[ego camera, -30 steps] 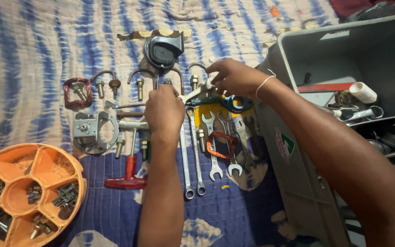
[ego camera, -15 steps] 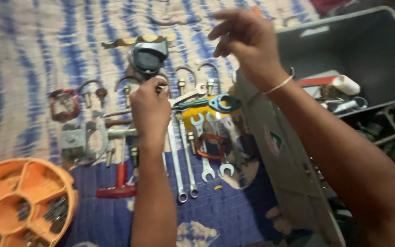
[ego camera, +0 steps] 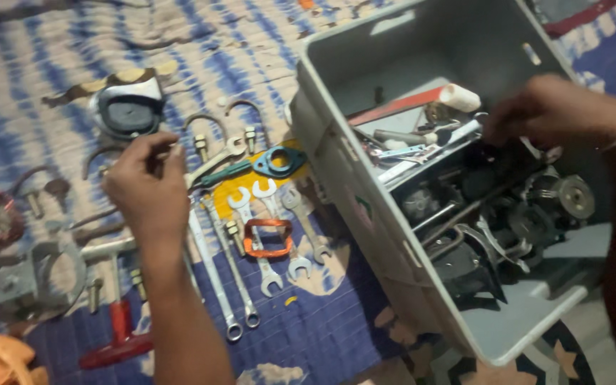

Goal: The person manipulates a small motor armature and other mechanical components by hand and using a screwdriver while working over a patterned bedsheet near a toolbox.

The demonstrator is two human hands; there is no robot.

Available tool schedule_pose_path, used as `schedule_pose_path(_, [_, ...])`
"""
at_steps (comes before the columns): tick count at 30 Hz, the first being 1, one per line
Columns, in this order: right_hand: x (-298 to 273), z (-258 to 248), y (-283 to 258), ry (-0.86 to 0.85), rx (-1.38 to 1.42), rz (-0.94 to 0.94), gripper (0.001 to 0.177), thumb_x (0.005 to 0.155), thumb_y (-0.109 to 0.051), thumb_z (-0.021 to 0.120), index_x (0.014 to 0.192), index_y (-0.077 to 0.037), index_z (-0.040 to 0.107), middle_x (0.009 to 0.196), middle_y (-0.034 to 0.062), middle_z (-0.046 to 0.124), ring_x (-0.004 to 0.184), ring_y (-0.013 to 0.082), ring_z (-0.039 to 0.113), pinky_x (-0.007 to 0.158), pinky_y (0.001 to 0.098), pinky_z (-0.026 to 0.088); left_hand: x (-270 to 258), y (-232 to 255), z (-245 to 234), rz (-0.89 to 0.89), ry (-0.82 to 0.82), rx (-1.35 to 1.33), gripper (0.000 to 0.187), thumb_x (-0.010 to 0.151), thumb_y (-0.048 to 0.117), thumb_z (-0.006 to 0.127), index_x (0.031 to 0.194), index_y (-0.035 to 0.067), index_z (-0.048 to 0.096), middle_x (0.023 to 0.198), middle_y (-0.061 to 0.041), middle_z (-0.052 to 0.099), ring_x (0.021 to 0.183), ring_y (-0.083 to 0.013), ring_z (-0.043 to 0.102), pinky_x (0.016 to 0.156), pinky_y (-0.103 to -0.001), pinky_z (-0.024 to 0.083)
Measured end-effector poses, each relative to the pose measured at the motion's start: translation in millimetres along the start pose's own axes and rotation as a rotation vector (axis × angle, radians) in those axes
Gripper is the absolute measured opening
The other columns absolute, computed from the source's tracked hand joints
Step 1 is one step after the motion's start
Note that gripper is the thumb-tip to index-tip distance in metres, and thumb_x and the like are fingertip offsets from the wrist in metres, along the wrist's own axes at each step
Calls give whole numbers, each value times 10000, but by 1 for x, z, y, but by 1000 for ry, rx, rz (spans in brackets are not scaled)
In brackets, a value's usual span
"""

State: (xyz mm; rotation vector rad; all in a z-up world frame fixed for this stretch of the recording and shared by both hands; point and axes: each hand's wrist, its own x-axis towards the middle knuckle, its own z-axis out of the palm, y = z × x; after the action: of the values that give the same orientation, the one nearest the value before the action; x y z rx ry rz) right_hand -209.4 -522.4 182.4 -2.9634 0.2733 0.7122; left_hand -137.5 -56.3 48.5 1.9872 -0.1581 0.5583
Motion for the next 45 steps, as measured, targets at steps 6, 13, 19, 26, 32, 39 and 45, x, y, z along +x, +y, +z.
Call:
schedule_pose_path(6, [-32,32,-14,-19,62,42,441,839,-256,810,1264,-174,722,1159,68,757,995,218,753,893,385,612,-2,8,6,103,-20,124,126,950,-64,780,1058,1,789,973,-87,760,828,-135,704,759,-255,527])
schedule_pose_path(13, [-40,33,-20,-58,93,-7,332,883,-283,752,1200,-188,766,1049,61,788,914,220,754,838,368,588,-7,33,19,35,-28,16,118,947,-52,762,1047,9,750,979,-68,726,858,-117,702,760,-219,542])
schedule_pose_path(19, [-34,42,-3,22,96,-47,244,890,-232,737,1121,-169,786,1017,73,779,883,242,750,803,387,595,-14,26,26,89,-75,88,101,993,-115,766,1067,-49,753,952,-106,732,824,-123,702,800,-229,535])
schedule_pose_path(26, [-12,67,8,305,-299,-492,155,869,-70,644,893,-141,780,856,96,743,823,250,724,753,392,575,-17,21,29,31,-54,22,123,999,-133,750,1092,-53,740,975,-94,719,824,-103,676,775,-218,511])
schedule_pose_path(32, [-4,92,-26,247,-539,-614,232,904,-182,574,695,-125,660,593,67,653,665,250,695,738,421,548,-14,31,26,63,-40,-44,120,986,-117,730,1065,-28,739,1028,-80,725,898,-109,688,843,-219,546])
schedule_pose_path(39, [12,112,-27,193,-475,-468,423,993,-247,502,609,-105,606,579,94,586,595,234,674,590,412,550,-8,48,19,107,6,59,132,952,-85,757,1042,12,761,956,-85,734,838,-127,694,753,-239,537])
schedule_pose_path(45, [25,123,-8,215,-477,-500,367,945,-217,542,607,-93,613,613,109,620,603,247,683,544,439,551,-7,41,12,72,17,-32,113,944,-76,734,1012,13,749,911,-61,726,808,-109,692,747,-229,536])
